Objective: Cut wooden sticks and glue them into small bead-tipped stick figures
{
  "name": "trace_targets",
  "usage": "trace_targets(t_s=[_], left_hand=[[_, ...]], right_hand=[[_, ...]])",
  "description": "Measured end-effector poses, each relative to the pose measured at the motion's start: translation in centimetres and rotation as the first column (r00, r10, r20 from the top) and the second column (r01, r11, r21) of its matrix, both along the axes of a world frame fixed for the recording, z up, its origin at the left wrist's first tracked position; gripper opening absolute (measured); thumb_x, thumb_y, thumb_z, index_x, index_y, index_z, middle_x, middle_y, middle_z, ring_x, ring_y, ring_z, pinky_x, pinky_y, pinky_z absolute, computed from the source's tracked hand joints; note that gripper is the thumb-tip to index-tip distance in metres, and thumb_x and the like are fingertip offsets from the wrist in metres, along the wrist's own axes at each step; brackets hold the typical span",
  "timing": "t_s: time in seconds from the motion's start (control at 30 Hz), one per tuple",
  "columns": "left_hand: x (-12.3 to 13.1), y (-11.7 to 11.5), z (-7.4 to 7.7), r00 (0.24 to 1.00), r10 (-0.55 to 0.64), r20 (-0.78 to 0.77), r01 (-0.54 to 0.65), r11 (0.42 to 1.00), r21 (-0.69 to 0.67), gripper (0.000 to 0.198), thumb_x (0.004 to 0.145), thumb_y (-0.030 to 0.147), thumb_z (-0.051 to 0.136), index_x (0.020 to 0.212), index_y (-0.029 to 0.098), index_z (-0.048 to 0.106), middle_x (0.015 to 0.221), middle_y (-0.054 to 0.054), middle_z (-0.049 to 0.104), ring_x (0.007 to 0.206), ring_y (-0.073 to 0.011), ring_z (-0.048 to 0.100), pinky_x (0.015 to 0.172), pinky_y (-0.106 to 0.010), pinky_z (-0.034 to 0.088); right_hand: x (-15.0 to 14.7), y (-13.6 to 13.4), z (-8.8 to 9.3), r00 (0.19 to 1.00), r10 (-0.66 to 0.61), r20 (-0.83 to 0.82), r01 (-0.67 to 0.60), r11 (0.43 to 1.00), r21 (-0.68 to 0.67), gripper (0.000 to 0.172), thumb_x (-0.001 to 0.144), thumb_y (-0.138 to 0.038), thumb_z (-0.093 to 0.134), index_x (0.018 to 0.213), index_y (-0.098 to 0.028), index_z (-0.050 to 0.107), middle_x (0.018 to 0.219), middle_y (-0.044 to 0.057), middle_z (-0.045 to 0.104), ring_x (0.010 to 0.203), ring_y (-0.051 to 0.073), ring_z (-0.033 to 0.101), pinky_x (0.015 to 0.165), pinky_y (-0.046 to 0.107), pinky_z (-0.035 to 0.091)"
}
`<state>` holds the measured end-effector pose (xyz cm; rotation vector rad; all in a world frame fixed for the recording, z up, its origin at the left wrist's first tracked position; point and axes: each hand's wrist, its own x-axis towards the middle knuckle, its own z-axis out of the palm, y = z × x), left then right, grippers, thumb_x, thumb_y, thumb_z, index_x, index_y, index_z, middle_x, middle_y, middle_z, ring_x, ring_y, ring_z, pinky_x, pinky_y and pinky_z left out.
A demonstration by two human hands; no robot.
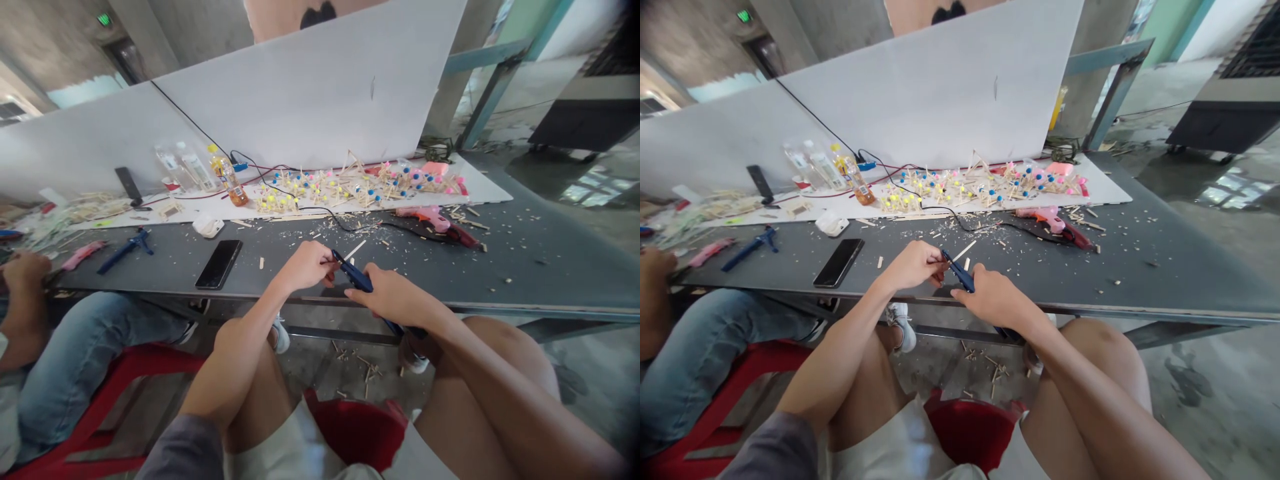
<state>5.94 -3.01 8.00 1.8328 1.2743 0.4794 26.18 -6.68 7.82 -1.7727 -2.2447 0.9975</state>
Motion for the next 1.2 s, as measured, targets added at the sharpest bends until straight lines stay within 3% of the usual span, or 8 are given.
trace_targets(t_s=[0.27,0.53,0.77,0.97,1.13,1.2], left_hand=[[0.0,-0.1,0.1,0.998,0.005,-0.068,-0.001,0.999,0.053,0.025,0.089,0.024,0.058,0.066,0.015,0.065,0.065,-0.007,0.072,0.055,-0.0189,0.071,0.051,-0.023,0.048],[0.0,-0.1,0.1,0.996,0.009,-0.09,-0.006,0.999,0.034,0.03,0.088,0.024,0.057,0.06,0.015,0.059,0.063,-0.007,0.071,0.054,-0.0196,0.071,0.05,-0.023,0.048],[-0.3,-0.1,0.4,0.994,0.021,-0.106,-0.017,0.999,0.038,0.028,0.086,0.021,0.057,0.058,0.016,0.058,0.062,-0.007,0.071,0.055,-0.0193,0.071,0.053,-0.022,0.048],[-0.9,-0.1,-0.2,0.997,0.042,-0.059,-0.04,0.999,0.027,0.028,0.084,0.03,0.063,0.06,0.016,0.061,0.062,-0.006,0.071,0.054,-0.0196,0.071,0.054,-0.022,0.049],[-2.6,1.3,-0.9,0.984,0.178,0.031,-0.175,0.981,-0.08,0.024,0.083,0.035,0.065,0.071,0.015,0.066,0.068,-0.007,0.072,0.058,-0.0201,0.071,0.055,-0.024,0.052],[-3.4,2.3,-1.4,0.965,0.261,-0.019,-0.261,0.965,0.004,0.02,0.082,0.033,0.067,0.074,0.015,0.069,0.067,-0.007,0.072,0.056,-0.0188,0.069,0.056,-0.025,0.051]], right_hand=[[-0.2,0.0,0.0,0.999,0.028,0.023,-0.028,0.999,0.017,0.043,0.084,-0.055,0.055,0.102,-0.016,0.059,0.065,0.007,0.065,0.059,0.023,0.062,0.056,0.031,0.037],[-0.9,0.0,-0.5,0.996,0.077,0.053,-0.079,0.996,0.037,0.038,0.086,-0.052,0.053,0.077,-0.018,0.066,0.062,0.01,0.065,0.06,0.024,0.064,0.056,0.032,0.039],[-1.7,0.3,-1.6,0.984,0.067,0.168,-0.082,0.993,0.084,0.035,0.086,-0.046,0.056,0.09,-0.015,0.07,0.086,0.018,0.073,0.077,0.031,0.069,0.062,0.035,0.043],[-1.9,0.6,-2.1,0.975,0.062,0.215,-0.085,0.992,0.098,0.036,0.086,-0.043,0.059,0.1,-0.012,0.07,0.099,0.022,0.073,0.091,0.035,0.07,0.071,0.037,0.047],[-1.9,1.2,-2.2,0.988,0.021,0.156,-0.042,0.99,0.133,0.032,0.087,-0.042,0.057,0.097,-0.015,0.07,0.091,0.018,0.074,0.086,0.032,0.07,0.069,0.034,0.046],[-1.9,1.4,-2.1,0.99,-0.013,0.143,-0.01,0.987,0.158,0.032,0.087,-0.042,0.057,0.095,-0.015,0.07,0.089,0.018,0.074,0.084,0.031,0.07,0.068,0.033,0.045]])
